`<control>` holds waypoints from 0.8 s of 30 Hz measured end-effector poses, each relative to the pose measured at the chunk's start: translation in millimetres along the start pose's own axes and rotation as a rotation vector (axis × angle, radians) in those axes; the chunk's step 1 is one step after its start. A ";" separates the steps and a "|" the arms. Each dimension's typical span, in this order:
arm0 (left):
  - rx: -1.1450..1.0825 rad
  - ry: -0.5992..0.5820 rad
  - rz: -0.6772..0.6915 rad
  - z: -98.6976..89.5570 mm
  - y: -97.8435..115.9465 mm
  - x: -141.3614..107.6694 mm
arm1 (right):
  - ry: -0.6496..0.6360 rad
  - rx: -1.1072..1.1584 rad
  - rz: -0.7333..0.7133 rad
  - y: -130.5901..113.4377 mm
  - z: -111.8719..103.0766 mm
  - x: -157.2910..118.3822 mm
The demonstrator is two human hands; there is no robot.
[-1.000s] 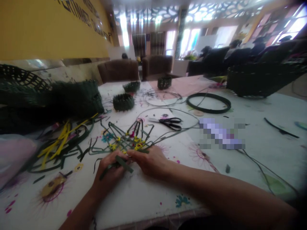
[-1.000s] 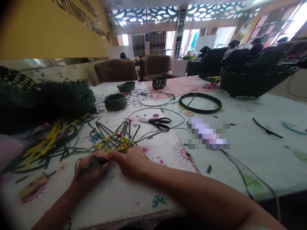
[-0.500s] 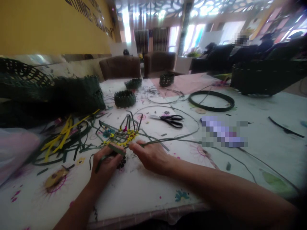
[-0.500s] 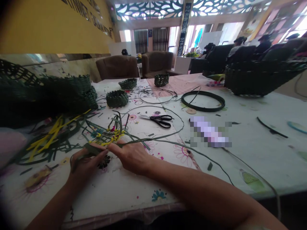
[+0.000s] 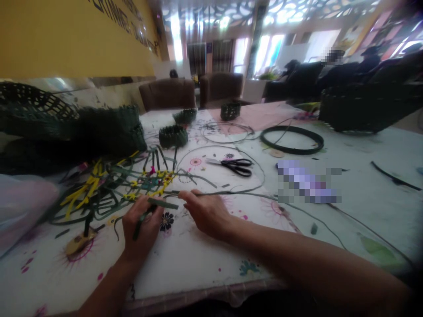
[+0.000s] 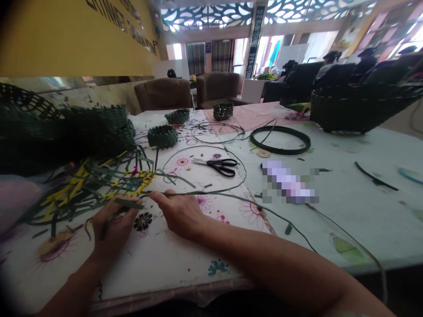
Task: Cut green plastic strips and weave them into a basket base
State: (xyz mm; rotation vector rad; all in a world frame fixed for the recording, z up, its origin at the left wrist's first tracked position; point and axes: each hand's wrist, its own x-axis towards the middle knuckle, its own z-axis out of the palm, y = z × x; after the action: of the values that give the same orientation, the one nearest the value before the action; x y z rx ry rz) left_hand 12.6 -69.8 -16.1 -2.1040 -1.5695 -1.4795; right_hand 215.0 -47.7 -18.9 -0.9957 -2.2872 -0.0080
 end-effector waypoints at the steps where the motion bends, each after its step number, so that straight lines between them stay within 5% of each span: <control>1: 0.000 0.009 0.013 -0.4 0.6 0.2 | 0.016 -0.001 0.011 0.4 -0.5 0.4; 8: 0.025 -0.026 -0.058 -2.0 1.6 -0.7 | 0.097 0.014 0.122 10.8 -5.5 8.5; 18: 0.128 0.025 -0.281 -1.8 -12.3 -3.1 | 0.063 0.305 -0.047 17.6 -5.3 9.8; 24: 0.081 0.007 -0.363 -1.4 -14.2 -0.2 | -0.082 0.080 0.081 11.5 -5.8 10.8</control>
State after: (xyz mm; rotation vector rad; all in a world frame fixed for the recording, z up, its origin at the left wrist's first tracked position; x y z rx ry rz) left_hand 0.6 -64.4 -21.4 -1.8379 -2.0548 -1.4864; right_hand 220.3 -33.7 -11.0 -1.0634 -2.3003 0.1599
